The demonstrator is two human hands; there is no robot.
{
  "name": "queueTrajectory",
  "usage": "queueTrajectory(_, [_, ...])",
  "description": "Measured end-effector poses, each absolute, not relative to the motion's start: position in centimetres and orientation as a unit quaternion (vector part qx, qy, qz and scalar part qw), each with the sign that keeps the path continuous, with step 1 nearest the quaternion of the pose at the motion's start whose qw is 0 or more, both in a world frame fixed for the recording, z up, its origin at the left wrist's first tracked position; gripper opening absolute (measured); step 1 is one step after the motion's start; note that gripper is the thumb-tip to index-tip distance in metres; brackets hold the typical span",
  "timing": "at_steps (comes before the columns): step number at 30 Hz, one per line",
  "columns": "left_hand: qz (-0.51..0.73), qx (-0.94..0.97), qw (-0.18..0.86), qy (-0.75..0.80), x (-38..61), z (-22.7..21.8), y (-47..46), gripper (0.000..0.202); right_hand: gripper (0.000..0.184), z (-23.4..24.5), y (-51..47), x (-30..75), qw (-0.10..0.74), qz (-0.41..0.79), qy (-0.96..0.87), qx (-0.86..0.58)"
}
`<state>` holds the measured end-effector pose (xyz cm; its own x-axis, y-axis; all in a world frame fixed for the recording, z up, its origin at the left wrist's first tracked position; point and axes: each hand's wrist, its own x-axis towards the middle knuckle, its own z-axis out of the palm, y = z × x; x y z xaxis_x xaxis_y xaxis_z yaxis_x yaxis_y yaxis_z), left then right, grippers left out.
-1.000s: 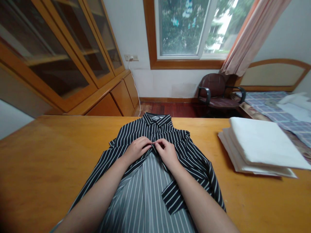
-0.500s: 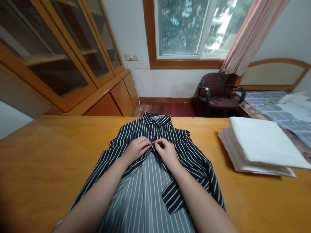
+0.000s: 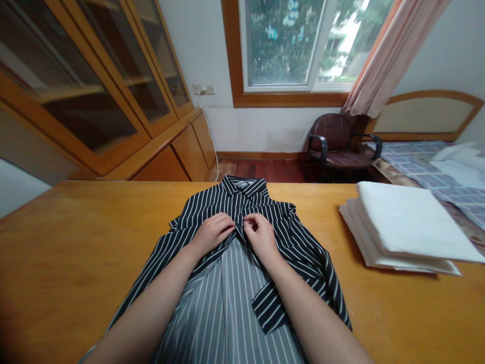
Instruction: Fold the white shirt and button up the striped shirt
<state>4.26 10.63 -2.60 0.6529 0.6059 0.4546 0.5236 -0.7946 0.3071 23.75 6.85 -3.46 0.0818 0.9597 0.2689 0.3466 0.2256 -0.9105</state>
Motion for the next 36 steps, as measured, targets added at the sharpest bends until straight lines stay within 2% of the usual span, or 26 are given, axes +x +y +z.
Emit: queueTrajectory(36, [0.246, 0.92, 0.056, 0.3, 4.23, -2.2, 10.47, 0.02, 0.019, -2.98, 7.26, 23.54, 0.398, 0.31, -0.653, -0.564])
